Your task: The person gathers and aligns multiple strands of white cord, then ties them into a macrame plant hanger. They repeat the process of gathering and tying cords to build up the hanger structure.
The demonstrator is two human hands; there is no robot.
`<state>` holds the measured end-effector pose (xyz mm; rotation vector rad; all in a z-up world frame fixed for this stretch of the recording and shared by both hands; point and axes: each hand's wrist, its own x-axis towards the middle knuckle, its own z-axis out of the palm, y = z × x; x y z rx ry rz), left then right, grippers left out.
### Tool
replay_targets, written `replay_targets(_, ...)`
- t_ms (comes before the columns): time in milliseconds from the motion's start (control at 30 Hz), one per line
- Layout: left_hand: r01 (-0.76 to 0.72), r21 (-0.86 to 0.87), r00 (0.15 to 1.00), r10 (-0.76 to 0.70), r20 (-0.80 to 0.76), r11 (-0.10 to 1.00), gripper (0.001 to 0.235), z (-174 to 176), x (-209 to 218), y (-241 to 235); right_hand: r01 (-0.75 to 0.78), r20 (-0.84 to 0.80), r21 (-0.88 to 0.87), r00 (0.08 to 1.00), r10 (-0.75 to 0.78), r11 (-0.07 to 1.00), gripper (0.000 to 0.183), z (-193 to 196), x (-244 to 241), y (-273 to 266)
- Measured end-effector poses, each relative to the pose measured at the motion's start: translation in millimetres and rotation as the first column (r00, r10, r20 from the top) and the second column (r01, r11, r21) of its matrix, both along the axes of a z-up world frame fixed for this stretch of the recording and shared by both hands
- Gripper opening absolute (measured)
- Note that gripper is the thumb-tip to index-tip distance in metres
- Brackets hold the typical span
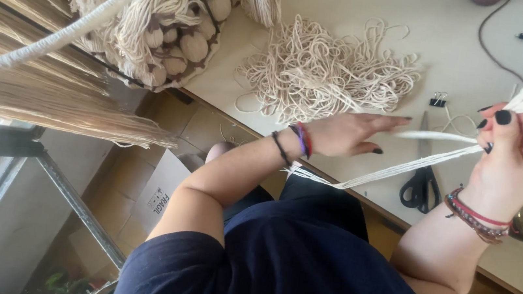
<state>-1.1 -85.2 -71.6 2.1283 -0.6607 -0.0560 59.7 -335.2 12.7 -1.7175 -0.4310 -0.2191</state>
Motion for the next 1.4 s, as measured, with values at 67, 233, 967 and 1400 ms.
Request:
replay_targets(67, 0.015, 0.008, 0.998, -0.015, -0.055, 1.000, 0.034, -1, -1, 26, 0.030, -0.024, 0.025, 0.999, -0.029, 0.999, 0.038, -15, 15, -16)
replay_targets(233, -0.148, -0.016, 0.987, 0.149, 0.064, 0.989, 0.017, 20, -22, 94, 0.185, 0.205, -0.295, 0.971, -0.127, 0.937, 0.025, -32, 22, -26)
replay_targets(967, -0.348, 0.161, 0.928, 0.315, 0.199, 0.924, 0.020, 17, -17, 146, -0.453, -0.395, -0.300, 0.860, 0.323, 0.839, 0.026, -30, -37, 33)
replay_targets(1400, -0.192, 0.063, 0.894, 0.148, 0.424, 0.979, 0.011, 65, 2, 83, -0.489, -0.374, 0.391, 0.690, 0.620, 0.780, 0.022, -30, -37, 98)
